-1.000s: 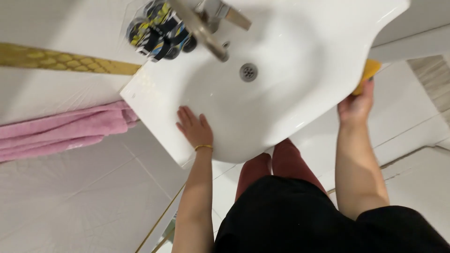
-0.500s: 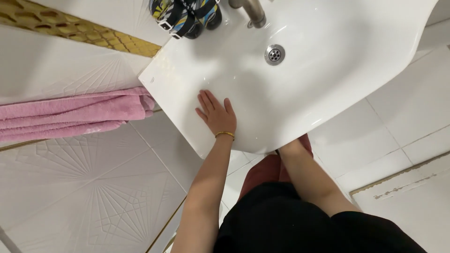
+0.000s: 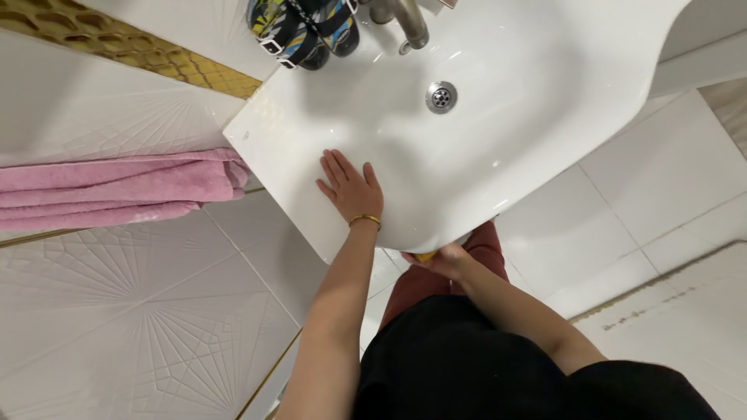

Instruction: The person cleans a bathroom sink using a sponge and cleaning agents. They scrub the basin, faucet, and surrounding surfaces, rinse the sponge under running water, and finish by washing their hands.

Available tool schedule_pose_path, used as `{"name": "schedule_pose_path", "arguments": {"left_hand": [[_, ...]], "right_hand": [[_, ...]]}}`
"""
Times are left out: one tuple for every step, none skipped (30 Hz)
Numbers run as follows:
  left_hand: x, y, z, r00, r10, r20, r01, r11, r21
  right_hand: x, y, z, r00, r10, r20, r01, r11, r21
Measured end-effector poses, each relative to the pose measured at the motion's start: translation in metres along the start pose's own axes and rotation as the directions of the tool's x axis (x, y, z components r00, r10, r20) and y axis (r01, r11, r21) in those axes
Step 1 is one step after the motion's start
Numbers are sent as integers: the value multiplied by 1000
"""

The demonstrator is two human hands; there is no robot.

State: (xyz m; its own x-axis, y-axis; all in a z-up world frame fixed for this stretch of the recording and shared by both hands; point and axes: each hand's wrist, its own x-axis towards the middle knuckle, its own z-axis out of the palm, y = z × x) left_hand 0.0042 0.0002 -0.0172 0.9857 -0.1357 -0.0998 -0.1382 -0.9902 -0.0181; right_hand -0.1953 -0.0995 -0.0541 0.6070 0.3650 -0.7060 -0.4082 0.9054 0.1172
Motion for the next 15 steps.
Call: {"name": "schedule_pose_path", "arguments": {"left_hand": [[1,1,0,1000,0,3,0,1000,5],[2,-1,-1,1000,-4,4,4,1000,13],[-1,0,0,1000,-5,9,5,1000,10],[-1,-1,0,1000,-5,9,5,1000,10],[0,-1,-1,1000,-5,9,5,1000,9],[-1,-1,-1,1000,-8,12,8,1000,5],[-1,-2,-1,1000,-6,13,6,1000,-3],[-1,-1,-2,1000,-4,12,4,1000,-13],[0,-1,-1,1000,-7,14,7,1000,-19],[0,-1,0,1000,-4,8,4,1000,-20],[-1,-2,1,1000,-1,2,1,1000,-20],[-1,-2,0,1000,-8,6,8,1000,-22],[-1,-2,-1,1000,-5,-1,5,1000,-21],[-1,-2,-2,1000,0,-8,-1,1000,-19],[0,-1,-2,1000,-5,-5,5,1000,-20]], "right_hand": [[-3,4,-14,1000,-16,-12,15,999,-44],[-6,9,-28,999,-28,-21,26,996,-89],[-22,7,-25,999,-27,-26,25,996,-90],[-35,3,-21,996,-73,-45,67,990,-123],[-49,-1,-16,991,-119,-61,108,982,-156],[-56,-8,-29,991,-118,-67,107,981,-160],[-63,-16,-43,970,-213,-115,187,961,-202],[-70,-24,-55,938,-308,-158,264,932,-248],[-88,-43,-44,937,-309,-161,263,931,-254],[-106,-62,-33,851,-472,-231,359,843,-400],[-123,-80,-21,733,-627,-266,422,724,-545],[-131,-89,-18,735,-624,-266,415,724,-550],[-138,-97,-16,600,-754,-267,451,594,-666],[-145,-105,-14,448,-862,-239,456,450,-768],[-135,-102,-17,451,-860,-238,451,450,-771]]}}
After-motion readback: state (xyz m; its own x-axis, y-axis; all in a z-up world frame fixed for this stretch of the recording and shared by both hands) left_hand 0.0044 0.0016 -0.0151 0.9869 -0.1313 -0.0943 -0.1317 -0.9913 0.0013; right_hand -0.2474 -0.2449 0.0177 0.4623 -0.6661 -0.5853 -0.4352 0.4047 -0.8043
